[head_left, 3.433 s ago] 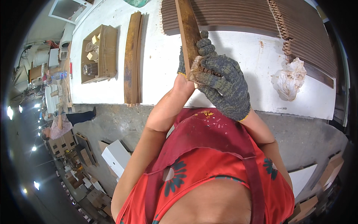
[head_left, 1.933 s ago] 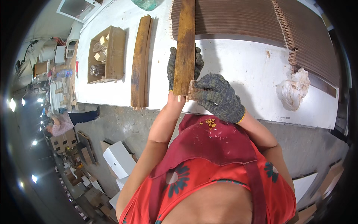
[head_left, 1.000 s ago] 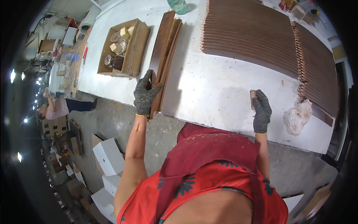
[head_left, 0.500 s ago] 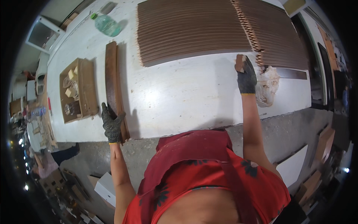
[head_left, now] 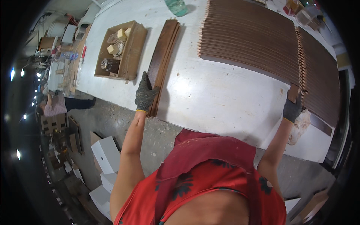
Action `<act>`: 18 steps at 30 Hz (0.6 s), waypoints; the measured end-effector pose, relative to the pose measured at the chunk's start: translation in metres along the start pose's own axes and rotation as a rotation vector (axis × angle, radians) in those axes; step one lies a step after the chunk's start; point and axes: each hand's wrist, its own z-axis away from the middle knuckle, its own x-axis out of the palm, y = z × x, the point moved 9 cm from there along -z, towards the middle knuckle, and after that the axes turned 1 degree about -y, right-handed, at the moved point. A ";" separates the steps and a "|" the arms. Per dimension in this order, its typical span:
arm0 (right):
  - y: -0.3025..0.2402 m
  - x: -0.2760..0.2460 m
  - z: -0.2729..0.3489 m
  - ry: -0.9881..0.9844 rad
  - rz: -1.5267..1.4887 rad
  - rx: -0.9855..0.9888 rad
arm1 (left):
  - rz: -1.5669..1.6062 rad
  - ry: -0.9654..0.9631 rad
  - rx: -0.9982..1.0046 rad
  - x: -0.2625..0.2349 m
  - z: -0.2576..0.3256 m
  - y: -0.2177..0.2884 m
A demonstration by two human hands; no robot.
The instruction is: The person wipes several long wooden slats and smaller wooden blocks with a cloth at a workbench.
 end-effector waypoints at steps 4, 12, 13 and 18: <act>-0.004 -0.008 -0.008 -0.016 0.122 0.009 | -0.071 0.058 0.052 -0.015 0.010 0.034; -0.019 -0.026 -0.010 -0.123 0.107 -0.067 | 0.381 0.190 0.303 0.006 0.046 0.135; -0.017 -0.025 -0.002 -0.119 0.042 -0.057 | 0.446 0.141 0.314 0.012 0.051 0.155; -0.031 0.045 0.065 -0.196 0.327 -0.173 | 0.472 -0.063 0.707 0.040 0.052 0.265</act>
